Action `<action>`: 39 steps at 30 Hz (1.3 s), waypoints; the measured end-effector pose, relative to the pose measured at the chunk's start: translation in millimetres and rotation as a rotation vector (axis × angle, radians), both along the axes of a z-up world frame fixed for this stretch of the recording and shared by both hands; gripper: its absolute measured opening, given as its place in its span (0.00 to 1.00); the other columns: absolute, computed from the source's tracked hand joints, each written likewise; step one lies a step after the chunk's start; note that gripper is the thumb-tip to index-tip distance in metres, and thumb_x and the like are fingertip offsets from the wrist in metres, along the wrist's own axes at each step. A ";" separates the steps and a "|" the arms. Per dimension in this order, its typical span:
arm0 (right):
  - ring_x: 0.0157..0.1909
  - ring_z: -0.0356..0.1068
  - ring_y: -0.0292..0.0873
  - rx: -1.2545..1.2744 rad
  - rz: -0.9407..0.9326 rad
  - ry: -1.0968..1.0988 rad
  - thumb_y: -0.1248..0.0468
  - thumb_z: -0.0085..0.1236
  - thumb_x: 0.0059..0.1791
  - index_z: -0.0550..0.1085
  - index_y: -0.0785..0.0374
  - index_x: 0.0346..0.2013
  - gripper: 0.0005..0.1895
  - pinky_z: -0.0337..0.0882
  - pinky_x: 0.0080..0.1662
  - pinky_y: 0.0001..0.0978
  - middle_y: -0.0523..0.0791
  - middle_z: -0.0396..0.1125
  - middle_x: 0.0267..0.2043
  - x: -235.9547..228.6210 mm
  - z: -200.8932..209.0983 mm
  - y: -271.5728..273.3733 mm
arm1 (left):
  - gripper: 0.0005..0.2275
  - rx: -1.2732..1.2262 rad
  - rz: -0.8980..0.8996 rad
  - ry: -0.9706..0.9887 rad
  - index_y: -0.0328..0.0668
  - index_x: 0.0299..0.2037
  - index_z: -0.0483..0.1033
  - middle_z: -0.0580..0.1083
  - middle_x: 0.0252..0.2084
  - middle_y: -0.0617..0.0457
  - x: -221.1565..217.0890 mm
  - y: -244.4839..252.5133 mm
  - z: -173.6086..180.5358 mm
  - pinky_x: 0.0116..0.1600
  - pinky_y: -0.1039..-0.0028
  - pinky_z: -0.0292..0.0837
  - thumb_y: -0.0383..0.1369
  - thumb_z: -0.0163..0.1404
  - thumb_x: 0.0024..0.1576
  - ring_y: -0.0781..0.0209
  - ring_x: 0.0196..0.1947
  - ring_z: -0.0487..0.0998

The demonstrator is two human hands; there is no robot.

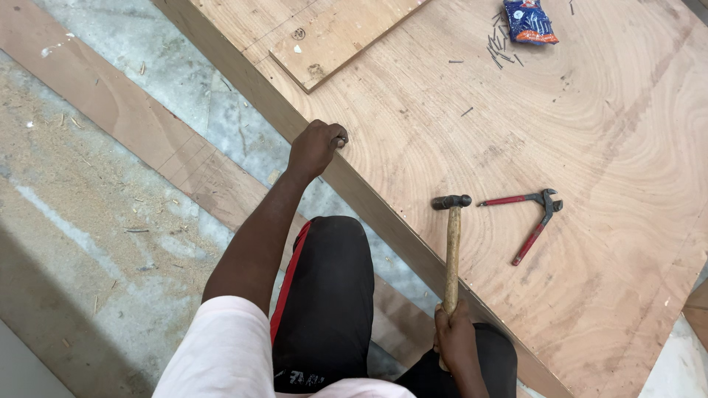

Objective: The person kneels on the floor and uses a hammer to drive nails into the edge of a large plywood board. They repeatedly pick up nails and strike them into the wood along the board's perimeter.

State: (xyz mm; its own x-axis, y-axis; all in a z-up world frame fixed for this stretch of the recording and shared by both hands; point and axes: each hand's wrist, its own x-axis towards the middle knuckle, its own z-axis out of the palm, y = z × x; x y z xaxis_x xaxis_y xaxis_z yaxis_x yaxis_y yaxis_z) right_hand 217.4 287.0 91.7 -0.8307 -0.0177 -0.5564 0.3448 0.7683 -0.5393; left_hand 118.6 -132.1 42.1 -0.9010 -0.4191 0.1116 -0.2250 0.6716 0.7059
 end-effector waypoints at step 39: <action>0.17 0.58 0.37 -0.295 -0.019 0.043 0.60 0.52 0.54 0.67 0.66 0.39 0.11 0.61 0.21 0.34 0.43 0.59 0.20 -18.0 38.0 -55.5 | 0.04 -0.048 -0.045 0.176 0.45 0.35 0.79 0.78 0.34 0.55 6.4 3.7 -8.5 0.47 0.64 0.73 0.27 0.57 0.52 0.54 0.45 0.76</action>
